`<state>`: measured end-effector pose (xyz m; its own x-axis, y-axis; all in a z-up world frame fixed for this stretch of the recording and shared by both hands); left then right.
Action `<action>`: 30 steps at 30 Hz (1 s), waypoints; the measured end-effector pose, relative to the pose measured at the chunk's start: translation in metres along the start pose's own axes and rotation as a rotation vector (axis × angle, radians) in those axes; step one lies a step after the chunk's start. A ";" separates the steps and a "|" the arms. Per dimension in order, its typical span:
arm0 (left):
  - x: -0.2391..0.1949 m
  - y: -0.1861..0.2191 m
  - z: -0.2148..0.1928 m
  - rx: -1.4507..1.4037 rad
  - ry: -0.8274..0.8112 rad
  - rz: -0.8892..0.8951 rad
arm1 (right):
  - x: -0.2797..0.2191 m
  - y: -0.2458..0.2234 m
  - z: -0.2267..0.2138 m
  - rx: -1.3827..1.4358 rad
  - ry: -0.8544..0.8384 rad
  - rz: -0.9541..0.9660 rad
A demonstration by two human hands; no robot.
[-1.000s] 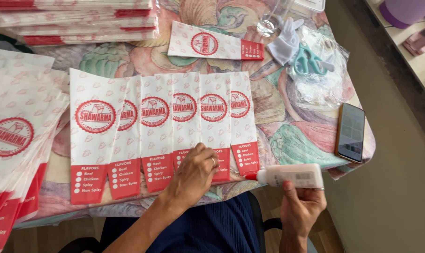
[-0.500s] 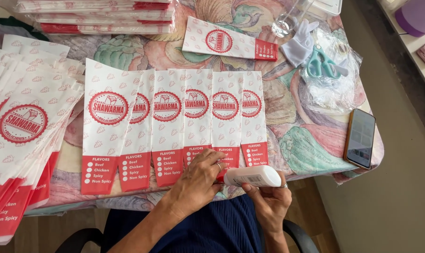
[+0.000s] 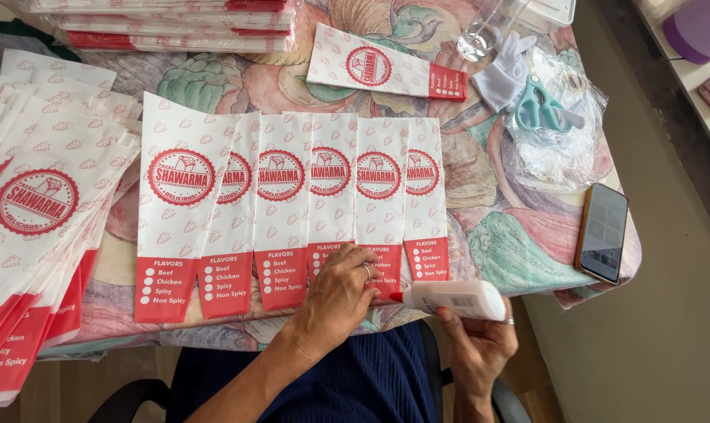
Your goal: The person applies glue to the edges of printed paper cones and folds them to form a sealed shape. They repeat this process for several cones, stacking the finished ones on the table.
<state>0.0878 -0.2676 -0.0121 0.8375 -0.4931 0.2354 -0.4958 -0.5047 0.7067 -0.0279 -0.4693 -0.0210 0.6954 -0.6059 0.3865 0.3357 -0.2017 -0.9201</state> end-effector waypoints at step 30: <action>-0.027 -0.016 -0.066 0.111 0.076 0.110 | -0.005 0.005 0.025 0.095 0.030 0.027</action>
<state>0.0879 -0.1992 0.0141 0.7895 -0.4968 0.3603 -0.6044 -0.5274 0.5971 -0.0138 -0.4484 -0.0262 0.6864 -0.6329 0.3582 0.3770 -0.1115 -0.9195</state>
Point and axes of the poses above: each hand's wrist, its own x-axis towards the middle knuckle, its own z-axis out of the palm, y = z × x, the point moved 6 cm from there along x, towards the middle knuckle, and after that the axes turned 7 degrees about -z, right-handed, at the moved point
